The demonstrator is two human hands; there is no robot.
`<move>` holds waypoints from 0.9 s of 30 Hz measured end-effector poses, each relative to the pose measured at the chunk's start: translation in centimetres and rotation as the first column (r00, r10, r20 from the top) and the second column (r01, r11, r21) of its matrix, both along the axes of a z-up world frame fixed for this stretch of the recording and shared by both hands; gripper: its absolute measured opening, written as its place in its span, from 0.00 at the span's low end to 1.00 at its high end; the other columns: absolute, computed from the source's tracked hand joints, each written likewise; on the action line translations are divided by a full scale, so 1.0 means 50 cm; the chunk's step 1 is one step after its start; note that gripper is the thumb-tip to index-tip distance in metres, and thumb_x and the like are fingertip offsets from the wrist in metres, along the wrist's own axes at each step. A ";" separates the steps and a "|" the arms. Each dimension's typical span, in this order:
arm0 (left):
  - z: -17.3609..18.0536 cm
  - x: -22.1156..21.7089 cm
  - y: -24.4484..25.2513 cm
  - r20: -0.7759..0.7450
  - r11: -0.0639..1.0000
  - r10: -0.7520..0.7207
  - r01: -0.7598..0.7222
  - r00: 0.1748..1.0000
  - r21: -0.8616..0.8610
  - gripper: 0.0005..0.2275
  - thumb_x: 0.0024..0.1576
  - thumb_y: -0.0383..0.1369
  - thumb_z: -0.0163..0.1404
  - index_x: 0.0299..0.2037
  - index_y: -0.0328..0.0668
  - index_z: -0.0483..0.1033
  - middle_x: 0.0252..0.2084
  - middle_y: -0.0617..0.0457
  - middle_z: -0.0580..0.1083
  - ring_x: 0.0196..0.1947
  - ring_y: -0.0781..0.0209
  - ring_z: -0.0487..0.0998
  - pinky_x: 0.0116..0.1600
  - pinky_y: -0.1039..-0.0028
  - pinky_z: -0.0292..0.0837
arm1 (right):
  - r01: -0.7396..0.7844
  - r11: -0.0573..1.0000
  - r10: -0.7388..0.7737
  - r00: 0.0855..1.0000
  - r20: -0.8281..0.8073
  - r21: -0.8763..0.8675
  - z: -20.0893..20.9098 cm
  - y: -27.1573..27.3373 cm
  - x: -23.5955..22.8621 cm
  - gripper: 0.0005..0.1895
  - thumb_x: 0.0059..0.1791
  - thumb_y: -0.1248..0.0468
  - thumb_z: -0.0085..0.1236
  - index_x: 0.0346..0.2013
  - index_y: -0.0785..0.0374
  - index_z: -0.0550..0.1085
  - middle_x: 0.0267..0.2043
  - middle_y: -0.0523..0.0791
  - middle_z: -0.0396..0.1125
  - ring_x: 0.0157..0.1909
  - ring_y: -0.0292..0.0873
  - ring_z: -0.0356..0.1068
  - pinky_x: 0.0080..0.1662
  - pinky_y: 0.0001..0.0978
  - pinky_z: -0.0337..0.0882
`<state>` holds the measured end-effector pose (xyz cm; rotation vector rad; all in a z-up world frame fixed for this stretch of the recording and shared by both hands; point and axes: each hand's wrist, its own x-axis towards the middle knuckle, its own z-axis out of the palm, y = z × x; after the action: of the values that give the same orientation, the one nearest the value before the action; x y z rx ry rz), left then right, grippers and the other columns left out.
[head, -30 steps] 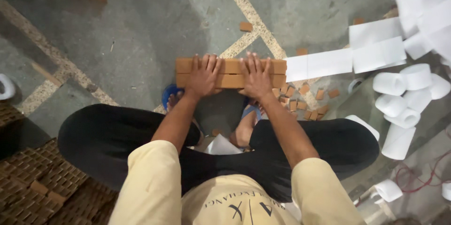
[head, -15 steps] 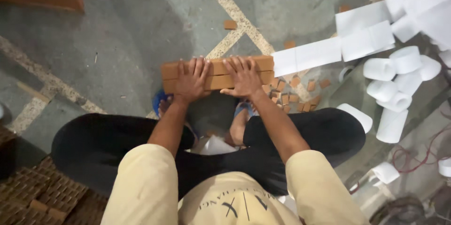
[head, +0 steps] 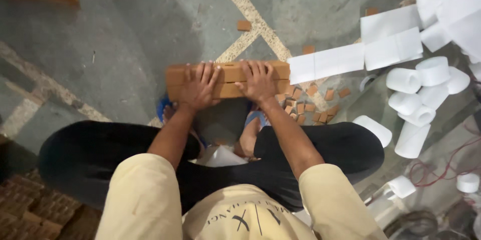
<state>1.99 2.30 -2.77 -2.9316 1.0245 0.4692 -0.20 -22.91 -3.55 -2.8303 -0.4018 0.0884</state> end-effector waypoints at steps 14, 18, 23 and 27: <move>0.007 0.011 -0.123 -0.014 0.918 0.361 -0.358 0.933 -0.171 0.30 0.58 0.59 0.47 0.61 0.43 0.69 0.58 0.49 0.70 0.64 0.51 0.65 0.71 0.36 0.41 | 0.106 0.968 -0.092 0.993 0.072 -0.229 -0.020 -0.033 0.005 0.43 0.52 0.29 0.35 0.69 0.56 0.61 0.66 0.50 0.60 0.70 0.54 0.56 0.64 0.69 0.47; 0.004 0.014 -0.112 0.017 0.921 0.355 -0.346 0.935 -0.179 0.27 0.58 0.56 0.49 0.60 0.45 0.71 0.56 0.50 0.70 0.62 0.54 0.66 0.71 0.37 0.41 | 0.259 0.959 -0.260 0.966 0.005 -0.112 -0.007 -0.105 0.023 0.41 0.52 0.31 0.39 0.67 0.57 0.63 0.65 0.49 0.62 0.69 0.54 0.56 0.64 0.67 0.45; 0.008 -0.027 -0.115 -0.061 0.932 0.347 -0.351 0.936 -0.088 0.26 0.59 0.55 0.47 0.60 0.46 0.70 0.57 0.52 0.71 0.63 0.53 0.66 0.72 0.38 0.40 | 0.335 0.942 -0.335 0.942 0.028 -0.024 -0.022 -0.117 -0.037 0.38 0.55 0.35 0.42 0.68 0.61 0.66 0.66 0.48 0.63 0.71 0.52 0.57 0.67 0.64 0.46; 0.017 0.012 -0.118 0.064 0.919 0.372 -0.357 0.926 -0.167 0.28 0.58 0.55 0.46 0.61 0.46 0.70 0.57 0.51 0.71 0.62 0.55 0.65 0.69 0.39 0.41 | 0.411 0.895 -0.428 0.901 0.073 0.171 -0.060 -0.122 0.003 0.38 0.55 0.35 0.40 0.66 0.62 0.66 0.64 0.51 0.64 0.69 0.52 0.59 0.66 0.57 0.50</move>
<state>2.59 -3.61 -1.90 -3.2576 0.5199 0.2567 -0.03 -29.01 -6.54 -2.7068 0.1844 -0.1787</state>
